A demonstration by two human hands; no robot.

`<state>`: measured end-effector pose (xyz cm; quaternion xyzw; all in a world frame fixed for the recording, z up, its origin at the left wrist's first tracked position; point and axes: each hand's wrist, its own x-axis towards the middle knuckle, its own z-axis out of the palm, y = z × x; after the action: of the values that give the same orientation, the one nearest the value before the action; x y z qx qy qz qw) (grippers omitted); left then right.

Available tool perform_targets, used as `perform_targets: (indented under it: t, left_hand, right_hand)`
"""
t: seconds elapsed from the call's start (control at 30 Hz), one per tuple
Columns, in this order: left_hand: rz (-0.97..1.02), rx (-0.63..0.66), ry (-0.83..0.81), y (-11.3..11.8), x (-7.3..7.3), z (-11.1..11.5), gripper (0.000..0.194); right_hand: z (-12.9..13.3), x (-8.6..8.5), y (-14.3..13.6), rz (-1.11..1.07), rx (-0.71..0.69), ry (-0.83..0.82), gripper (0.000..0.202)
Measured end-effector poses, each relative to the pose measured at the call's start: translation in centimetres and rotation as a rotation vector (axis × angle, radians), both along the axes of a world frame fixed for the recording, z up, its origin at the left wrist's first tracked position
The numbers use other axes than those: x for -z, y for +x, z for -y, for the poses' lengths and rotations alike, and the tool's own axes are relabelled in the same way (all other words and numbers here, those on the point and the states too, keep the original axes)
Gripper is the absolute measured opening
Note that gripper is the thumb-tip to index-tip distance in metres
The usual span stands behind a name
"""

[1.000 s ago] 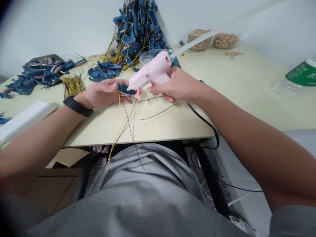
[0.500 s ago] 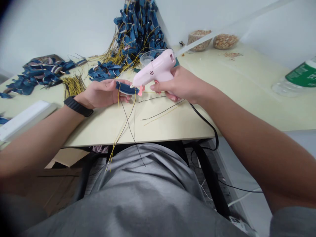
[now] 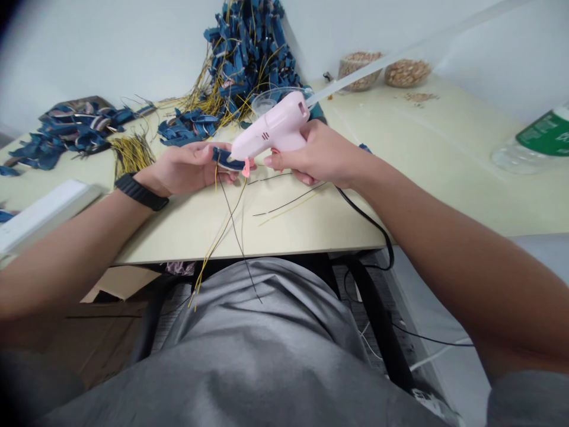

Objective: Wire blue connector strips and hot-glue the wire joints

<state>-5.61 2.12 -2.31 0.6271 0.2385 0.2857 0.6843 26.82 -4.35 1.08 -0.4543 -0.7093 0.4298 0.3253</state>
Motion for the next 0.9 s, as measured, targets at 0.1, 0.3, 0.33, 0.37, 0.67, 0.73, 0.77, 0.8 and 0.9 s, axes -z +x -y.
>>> perform_targets:
  t: [0.1,0.3,0.33,0.37,0.67,0.73,0.77,0.8,0.9]
  left_hand:
    - [0.019,0.001,-0.013,-0.1,0.2,-0.2,0.066]
    - [0.027,0.013,0.022,-0.4,0.7,-0.8,0.071]
    - [0.027,0.017,0.027,-0.4,0.8,-0.9,0.072]
    - [0.030,0.022,0.029,-0.5,0.8,-0.9,0.073]
    - [0.020,0.022,0.004,-0.5,0.4,-0.6,0.066]
    - [0.003,0.016,0.010,-0.5,0.4,-0.7,0.067]
    - [-0.004,0.013,0.012,-0.5,0.5,-0.7,0.068]
    - [-0.007,0.012,0.012,-0.5,0.5,-0.8,0.069]
    - [-0.002,0.004,0.003,-0.5,0.6,-0.8,0.070]
  right_hand:
    - [-0.2,-0.1,0.1,-0.010,-0.002,0.007,0.045]
    - [0.1,-0.8,0.4,-0.105,0.020,-0.029,0.046]
    - [0.3,-0.9,0.4,-0.132,0.032,-0.046,0.047]
    - [0.4,-1.0,0.4,-0.151,0.042,-0.063,0.047]
    - [0.8,-1.5,0.8,-0.211,0.016,-0.136,0.030]
    - [0.7,-1.3,0.8,-0.223,0.006,-0.141,0.034]
    - [0.8,-1.3,0.7,-0.229,0.001,-0.139,0.036]
    - [1.0,-1.3,0.6,-0.238,-0.003,-0.133,0.037]
    - [1.5,-2.6,0.7,-0.285,0.006,-0.085,0.029]
